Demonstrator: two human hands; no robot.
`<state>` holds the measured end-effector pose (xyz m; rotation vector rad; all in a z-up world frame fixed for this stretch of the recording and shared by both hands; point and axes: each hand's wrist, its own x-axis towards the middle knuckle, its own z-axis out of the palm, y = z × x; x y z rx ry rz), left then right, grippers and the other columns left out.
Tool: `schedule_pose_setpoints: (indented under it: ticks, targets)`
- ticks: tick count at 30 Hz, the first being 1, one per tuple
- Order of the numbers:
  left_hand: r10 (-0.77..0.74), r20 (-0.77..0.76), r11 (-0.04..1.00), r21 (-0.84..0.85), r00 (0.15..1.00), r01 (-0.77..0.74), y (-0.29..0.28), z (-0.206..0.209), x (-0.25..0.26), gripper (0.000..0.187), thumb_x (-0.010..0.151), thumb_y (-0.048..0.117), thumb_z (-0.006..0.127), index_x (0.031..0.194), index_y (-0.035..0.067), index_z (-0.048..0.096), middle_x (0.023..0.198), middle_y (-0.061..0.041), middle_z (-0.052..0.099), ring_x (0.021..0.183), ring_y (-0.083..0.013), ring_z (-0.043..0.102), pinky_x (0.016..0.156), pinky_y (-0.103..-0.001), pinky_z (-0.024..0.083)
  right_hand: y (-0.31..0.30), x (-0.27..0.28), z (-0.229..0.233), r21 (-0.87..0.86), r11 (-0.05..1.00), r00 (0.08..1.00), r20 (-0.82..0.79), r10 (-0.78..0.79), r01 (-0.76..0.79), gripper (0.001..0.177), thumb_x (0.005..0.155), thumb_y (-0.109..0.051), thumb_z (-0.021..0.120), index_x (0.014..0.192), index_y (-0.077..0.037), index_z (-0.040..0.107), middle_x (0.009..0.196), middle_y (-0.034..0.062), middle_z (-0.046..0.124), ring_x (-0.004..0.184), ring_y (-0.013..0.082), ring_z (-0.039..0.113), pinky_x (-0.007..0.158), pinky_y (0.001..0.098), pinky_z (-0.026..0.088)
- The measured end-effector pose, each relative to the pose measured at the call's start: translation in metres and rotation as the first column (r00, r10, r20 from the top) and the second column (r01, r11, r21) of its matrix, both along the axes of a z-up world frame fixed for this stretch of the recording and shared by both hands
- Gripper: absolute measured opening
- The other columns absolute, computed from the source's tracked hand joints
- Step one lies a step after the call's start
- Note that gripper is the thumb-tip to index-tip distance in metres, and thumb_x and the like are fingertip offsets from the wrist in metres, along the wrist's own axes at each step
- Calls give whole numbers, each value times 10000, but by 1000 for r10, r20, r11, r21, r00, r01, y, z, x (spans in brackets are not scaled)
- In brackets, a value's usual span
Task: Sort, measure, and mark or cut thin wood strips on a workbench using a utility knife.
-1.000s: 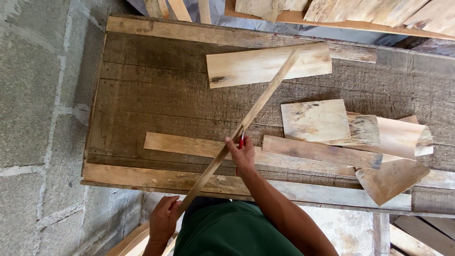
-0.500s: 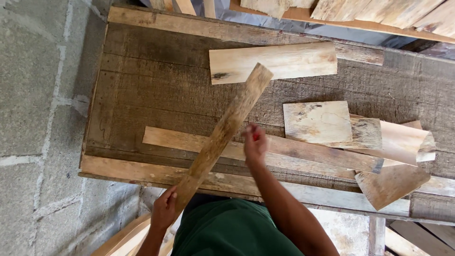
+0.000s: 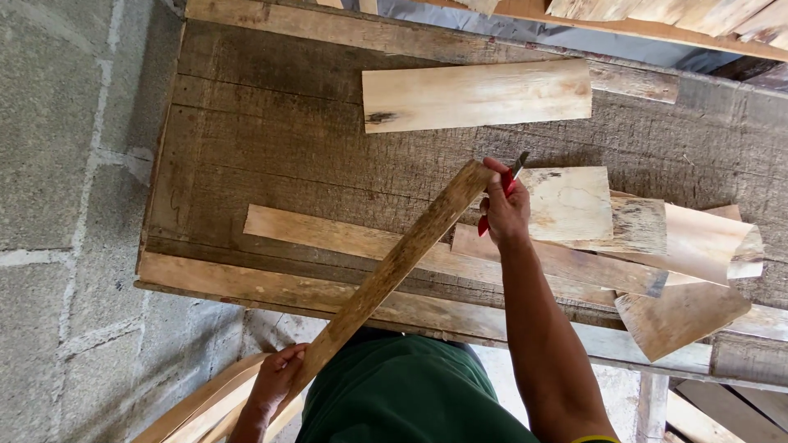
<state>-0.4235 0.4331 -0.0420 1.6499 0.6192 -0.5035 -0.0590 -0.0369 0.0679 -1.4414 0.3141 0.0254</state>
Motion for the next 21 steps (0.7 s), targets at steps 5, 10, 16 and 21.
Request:
schedule_pose_setpoints:
  ticks: [5,10,16,21]
  targets:
    - [79,-248,940,-303,966,-155,-16,38,26,314,985,131,603,1215,-26,748,940,-36,775,804,-95,649,746,-246,531,-14,-2,13,222,974,997,68,40,-55,338,1080,-206,588,1400,-110,642,966,15,689,670,20,548,520,204,462]
    - [-21,-408,959,-267,913,-97,-28,60,50,331,990,171,614,1229,6,773,850,-30,740,689,-91,577,626,-236,476,-32,3,16,162,987,988,156,-14,-11,281,1061,-132,661,1335,-71,667,958,32,691,600,35,505,490,201,417]
    - [-151,-411,942,-336,899,5,-23,43,54,340,979,209,635,1236,33,770,680,-32,669,550,-135,562,524,-271,473,-43,9,28,10,1000,977,213,-17,15,195,1014,-145,686,1198,-82,677,1069,32,742,592,50,556,467,213,452]
    - [-242,-407,902,-428,881,50,-32,68,69,411,972,322,631,1226,34,778,666,-35,665,536,-128,560,508,-268,475,-47,28,26,-49,999,984,176,25,-17,180,1012,-153,723,1176,-92,682,992,20,714,724,61,633,502,211,455]
